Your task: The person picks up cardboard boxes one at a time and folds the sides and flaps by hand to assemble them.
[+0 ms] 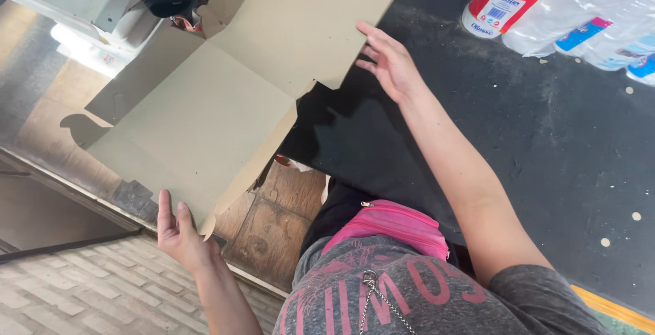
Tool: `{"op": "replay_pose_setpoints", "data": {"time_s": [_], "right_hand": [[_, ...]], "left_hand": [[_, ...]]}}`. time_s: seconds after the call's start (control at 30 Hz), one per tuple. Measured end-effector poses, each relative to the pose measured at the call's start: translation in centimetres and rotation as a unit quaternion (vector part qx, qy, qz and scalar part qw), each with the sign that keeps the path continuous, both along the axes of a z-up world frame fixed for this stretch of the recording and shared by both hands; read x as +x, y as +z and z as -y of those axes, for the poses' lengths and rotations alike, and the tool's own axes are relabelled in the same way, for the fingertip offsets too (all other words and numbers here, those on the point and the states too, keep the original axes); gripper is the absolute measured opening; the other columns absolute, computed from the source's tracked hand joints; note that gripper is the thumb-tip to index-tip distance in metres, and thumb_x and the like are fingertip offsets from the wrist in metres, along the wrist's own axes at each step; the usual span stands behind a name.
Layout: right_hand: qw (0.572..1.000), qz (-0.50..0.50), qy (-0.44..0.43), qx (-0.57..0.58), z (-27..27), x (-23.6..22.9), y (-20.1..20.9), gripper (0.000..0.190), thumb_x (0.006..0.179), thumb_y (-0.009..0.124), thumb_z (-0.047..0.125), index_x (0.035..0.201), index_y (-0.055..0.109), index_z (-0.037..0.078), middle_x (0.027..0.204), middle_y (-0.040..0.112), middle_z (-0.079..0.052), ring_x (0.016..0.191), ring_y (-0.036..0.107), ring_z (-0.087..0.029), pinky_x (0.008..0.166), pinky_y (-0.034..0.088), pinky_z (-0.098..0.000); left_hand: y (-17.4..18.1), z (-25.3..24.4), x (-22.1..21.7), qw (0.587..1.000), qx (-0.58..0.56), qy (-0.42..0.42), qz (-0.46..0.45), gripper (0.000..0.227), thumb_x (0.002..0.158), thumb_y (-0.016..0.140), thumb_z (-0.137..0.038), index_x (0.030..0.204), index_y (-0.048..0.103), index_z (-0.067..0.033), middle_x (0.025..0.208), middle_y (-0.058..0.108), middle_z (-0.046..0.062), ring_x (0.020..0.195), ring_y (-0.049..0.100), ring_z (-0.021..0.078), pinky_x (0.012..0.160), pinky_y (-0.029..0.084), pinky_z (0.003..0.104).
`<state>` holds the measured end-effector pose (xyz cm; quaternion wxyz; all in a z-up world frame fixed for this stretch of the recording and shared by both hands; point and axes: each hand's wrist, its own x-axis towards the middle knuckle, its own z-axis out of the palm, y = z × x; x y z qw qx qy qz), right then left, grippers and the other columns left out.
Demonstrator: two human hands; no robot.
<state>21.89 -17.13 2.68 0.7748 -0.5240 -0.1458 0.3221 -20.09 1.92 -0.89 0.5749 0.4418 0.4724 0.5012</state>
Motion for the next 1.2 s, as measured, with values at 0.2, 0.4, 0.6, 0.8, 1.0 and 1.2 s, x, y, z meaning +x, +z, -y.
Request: {"op": "replay_pose_setpoints", "data": {"time_s": [0.2,0.4,0.6,0.8,1.0,1.2], "right_hand": [[1.0,-0.019,0.008,-0.021,-6.1,2.2,-1.8,0.071,0.088,0.067,0.041,0.152,0.049,0.017,0.148,0.058,0.0,0.122,0.057,-0.017,0.101,0.049,-0.0367],[0.984,0.089,0.028,-0.152,-8.7,0.5,-5.9,0.091,0.09,0.061,0.045,0.162,0.017,0.013,0.173,0.014,-0.01,0.155,0.032,-0.026,0.11,0.048,-0.0353],[0.971,0.167,0.008,-0.17,-10.0,-4.8,-8.4,0.098,0.096,0.052,0.051,0.161,-0.005,0.005,0.17,-0.022,-0.01,0.159,-0.008,-0.022,0.129,0.016,-0.0436],[0.919,0.264,0.052,-0.289,-8.2,-4.6,-7.6,0.091,0.095,0.053,0.054,0.163,0.014,0.008,0.173,0.002,-0.008,0.16,0.004,-0.033,0.128,0.004,-0.0499],[0.944,0.245,-0.002,-0.221,4.3,-7.2,-5.5,0.055,0.097,0.063,0.035,0.148,0.048,0.02,0.167,0.03,-0.008,0.143,0.048,-0.022,0.11,0.047,-0.0379],[0.906,0.225,-0.245,-0.264,24.1,-14.0,-4.6,0.04,0.099,0.067,0.025,0.134,0.062,0.007,0.146,0.054,-0.016,0.128,0.062,-0.033,0.101,0.054,-0.0488]], "left_hand": [[-3.1,1.3,4.0,0.996,-0.025,0.05,0.068,0.042,0.098,0.061,-0.001,0.139,0.06,-0.0088,0.136,0.065,0.009,0.114,0.068,0.014,0.1,0.061,0.026],[-1.2,3.7,7.1,1.0,-0.008,0.023,0.004,0.045,0.102,0.049,-0.008,0.147,0.048,-0.0039,0.16,0.041,0.011,0.15,0.036,0.0196,0.122,0.032,0.031],[-0.4,4.8,7.7,0.996,0.002,-0.009,-0.085,0.048,0.106,0.04,-0.027,0.152,0.043,-0.0129,0.163,0.036,0.005,0.153,0.029,0.0201,0.119,0.03,0.036],[-4.3,4.0,5.8,0.946,0.24,-0.021,-0.216,0.058,0.114,0.059,-0.028,0.161,0.033,-0.005,0.167,0.003,0.019,0.158,0.006,0.0364,0.131,0.024,0.055],[2.0,8.1,13.1,0.867,0.458,-0.117,-0.159,0.057,0.112,0.053,-0.035,0.155,0.034,-0.002,0.163,0.025,0.02,0.156,0.015,0.0373,0.129,0.016,0.063],[-1.2,16.9,24.9,0.696,0.484,-0.527,-0.065,0.074,0.09,0.068,-0.025,0.154,0.038,-0.0061,0.163,0.025,0.02,0.151,0.015,0.042,0.122,0.01,0.057]]}}
